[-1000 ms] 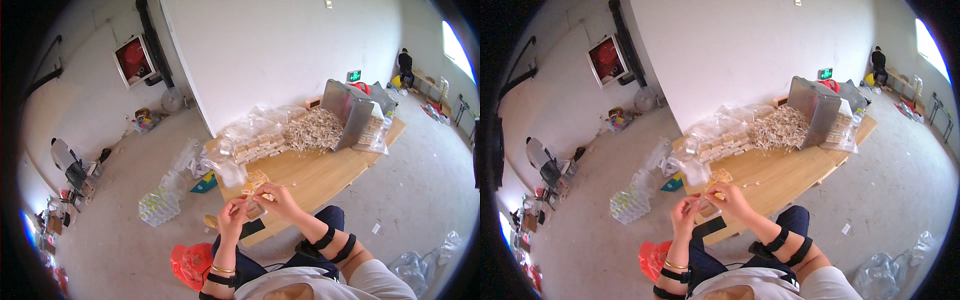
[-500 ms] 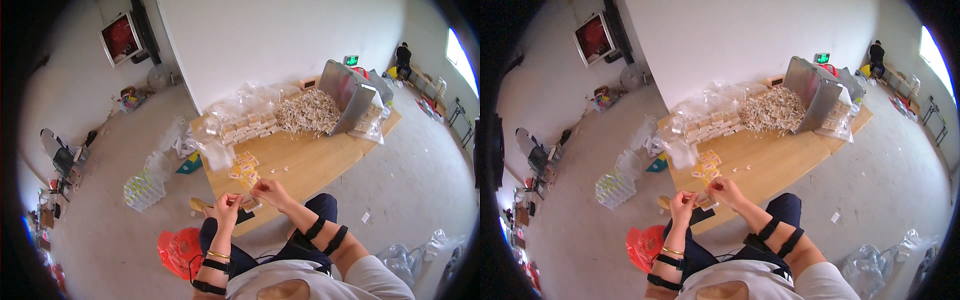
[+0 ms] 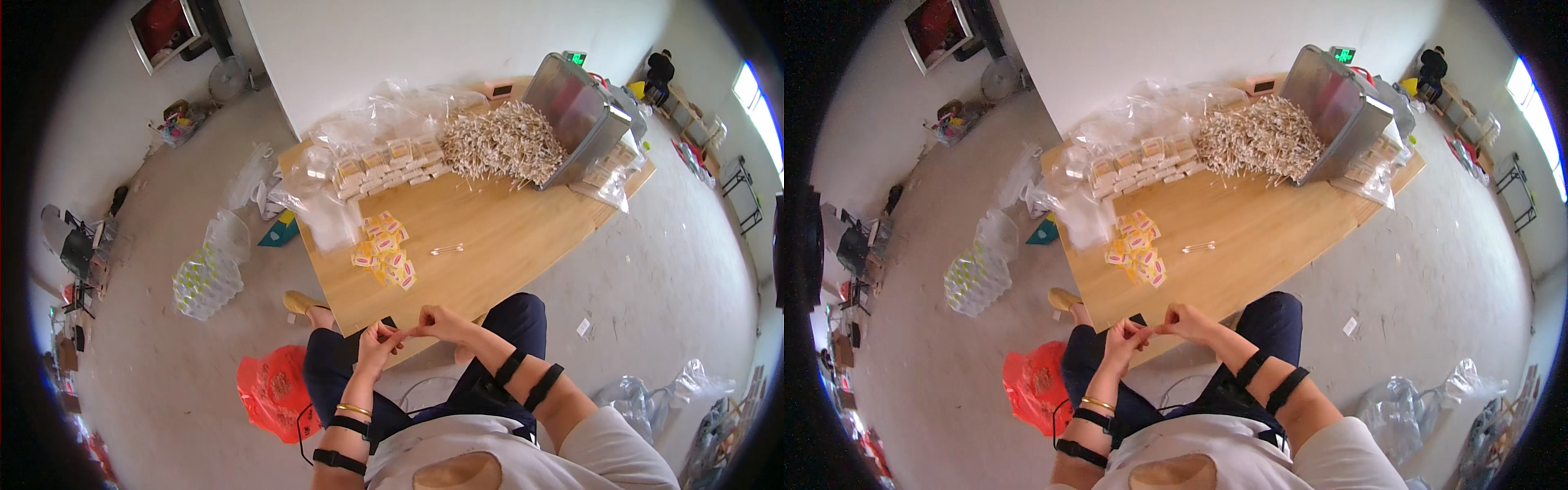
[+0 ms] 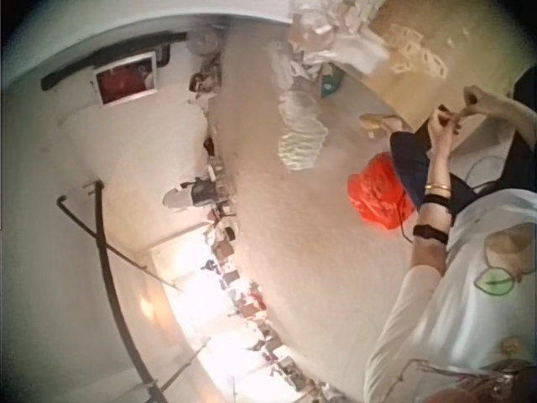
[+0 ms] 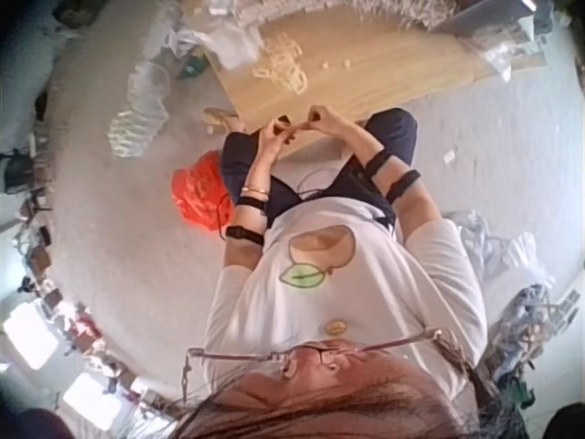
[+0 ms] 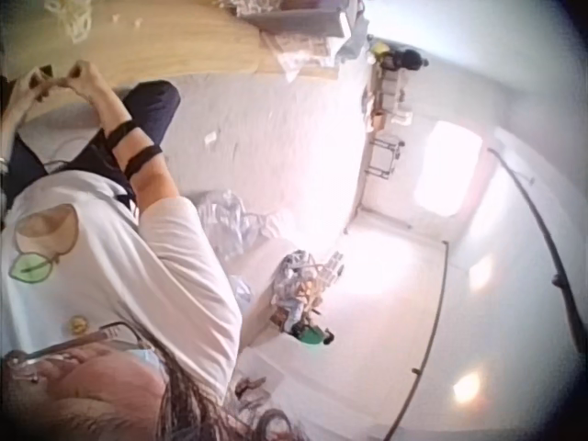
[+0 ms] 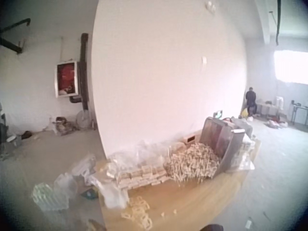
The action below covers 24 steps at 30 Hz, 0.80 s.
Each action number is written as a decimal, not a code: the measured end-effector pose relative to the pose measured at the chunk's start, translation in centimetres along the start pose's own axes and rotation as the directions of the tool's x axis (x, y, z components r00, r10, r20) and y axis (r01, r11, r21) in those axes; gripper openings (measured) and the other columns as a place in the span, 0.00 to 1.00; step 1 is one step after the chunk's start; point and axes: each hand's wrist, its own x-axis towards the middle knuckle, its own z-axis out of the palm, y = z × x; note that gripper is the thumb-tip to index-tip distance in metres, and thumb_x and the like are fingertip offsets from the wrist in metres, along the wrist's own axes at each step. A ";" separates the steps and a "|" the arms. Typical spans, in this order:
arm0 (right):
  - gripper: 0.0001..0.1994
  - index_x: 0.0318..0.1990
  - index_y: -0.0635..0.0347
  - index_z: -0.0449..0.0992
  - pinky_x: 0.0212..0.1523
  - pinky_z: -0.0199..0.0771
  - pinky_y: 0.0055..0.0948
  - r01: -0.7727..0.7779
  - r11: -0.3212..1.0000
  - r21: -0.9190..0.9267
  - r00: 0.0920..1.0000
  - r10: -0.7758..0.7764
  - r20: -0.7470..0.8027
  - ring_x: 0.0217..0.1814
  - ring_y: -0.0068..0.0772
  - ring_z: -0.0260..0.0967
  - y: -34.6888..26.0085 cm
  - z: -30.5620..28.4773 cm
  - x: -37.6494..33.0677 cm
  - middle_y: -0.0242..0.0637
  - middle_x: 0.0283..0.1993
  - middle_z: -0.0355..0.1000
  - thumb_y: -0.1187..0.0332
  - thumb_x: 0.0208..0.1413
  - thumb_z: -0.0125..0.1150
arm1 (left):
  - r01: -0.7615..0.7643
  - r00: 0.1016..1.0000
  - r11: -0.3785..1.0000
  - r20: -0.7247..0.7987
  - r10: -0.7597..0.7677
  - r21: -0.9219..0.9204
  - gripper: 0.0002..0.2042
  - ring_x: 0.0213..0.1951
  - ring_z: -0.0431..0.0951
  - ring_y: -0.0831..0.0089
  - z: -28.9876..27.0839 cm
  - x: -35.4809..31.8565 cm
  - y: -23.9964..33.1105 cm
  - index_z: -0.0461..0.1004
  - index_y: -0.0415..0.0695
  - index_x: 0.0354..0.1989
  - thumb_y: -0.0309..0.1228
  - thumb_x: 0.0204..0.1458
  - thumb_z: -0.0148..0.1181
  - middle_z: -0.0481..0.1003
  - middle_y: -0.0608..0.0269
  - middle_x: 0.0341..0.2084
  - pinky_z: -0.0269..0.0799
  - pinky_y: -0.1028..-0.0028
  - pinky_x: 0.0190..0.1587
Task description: Packing small hygiene packets into transparent plastic bags at a workspace table.
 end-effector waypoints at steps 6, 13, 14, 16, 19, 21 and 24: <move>0.17 0.28 0.59 0.70 0.25 0.62 0.22 -0.050 0.998 0.030 0.997 0.048 0.060 0.26 0.19 0.63 -0.3 -0.2 0.4 0.29 0.23 0.68 0.57 0.48 0.72 | 0.131 0.986 0.971 0.127 -0.108 -0.199 0.13 0.24 0.74 0.80 -1.2 1.4 -0.6 0.66 0.46 0.26 0.30 0.48 0.69 0.76 0.62 0.30 0.64 0.81 0.24; 0.15 0.31 0.59 0.73 0.32 0.67 0.23 0.113 0.994 0.011 0.993 -0.112 -0.022 0.31 0.20 0.66 -1.1 -0.2 0.4 0.30 0.28 0.70 0.59 0.48 0.72 | 0.099 0.994 0.985 0.058 -0.091 -0.144 0.12 0.25 0.72 0.82 0.5 -0.2 1.3 0.69 0.44 0.32 0.32 0.49 0.69 0.77 0.64 0.31 0.63 0.83 0.26; 0.15 0.31 0.59 0.73 0.32 0.67 0.23 0.122 0.993 0.009 0.992 -0.121 -0.031 0.31 0.20 0.66 -1.5 -0.3 0.3 0.30 0.28 0.70 0.59 0.48 0.72 | 0.049 0.999 0.983 0.005 -0.049 -0.179 0.12 0.25 0.72 0.83 0.9 -0.4 1.7 0.71 0.42 0.35 0.32 0.49 0.69 0.77 0.65 0.30 0.63 0.85 0.26; 0.12 0.32 0.59 0.74 0.34 0.67 0.22 0.050 0.977 0.208 0.999 -0.049 -0.010 0.32 0.19 0.66 -3.7 0.5 0.1 0.28 0.29 0.71 0.62 0.49 0.71 | -0.095 0.995 0.995 0.023 0.095 0.023 0.13 0.26 0.72 0.84 -0.3 -0.5 0.9 0.73 0.41 0.39 0.32 0.49 0.68 0.78 0.66 0.30 0.63 0.85 0.28; 0.09 0.33 0.59 0.75 0.35 0.67 0.20 0.062 0.929 0.364 0.998 -0.067 0.002 0.32 0.18 0.66 -5.7 -0.4 -0.3 0.25 0.30 0.72 0.65 0.51 0.69 | -0.202 0.973 0.970 0.138 0.184 0.133 0.15 0.28 0.72 0.85 0.7 -1.5 2.3 0.74 0.40 0.44 0.32 0.50 0.67 0.78 0.68 0.31 0.65 0.84 0.30; 0.08 0.33 0.59 0.75 0.36 0.67 0.20 0.099 0.914 0.393 0.995 -0.085 -0.053 0.33 0.17 0.66 -6.8 -1.7 -0.6 0.26 0.30 0.72 0.66 0.53 0.68 | -0.173 0.967 0.983 0.201 0.159 0.057 0.15 0.29 0.73 0.86 1.7 -2.8 4.6 0.75 0.40 0.45 0.32 0.51 0.67 0.78 0.68 0.31 0.65 0.83 0.32; 0.07 0.33 0.60 0.75 0.36 0.67 0.19 0.131 0.894 0.428 0.988 -0.084 -0.127 0.33 0.16 0.68 -8.8 -2.6 -1.6 0.26 0.31 0.73 0.67 0.54 0.66 | -0.203 0.966 0.895 0.232 0.117 0.396 0.14 0.32 0.76 0.84 1.8 -3.9 6.7 0.76 0.39 0.44 0.32 0.53 0.65 0.78 0.67 0.32 0.69 0.81 0.34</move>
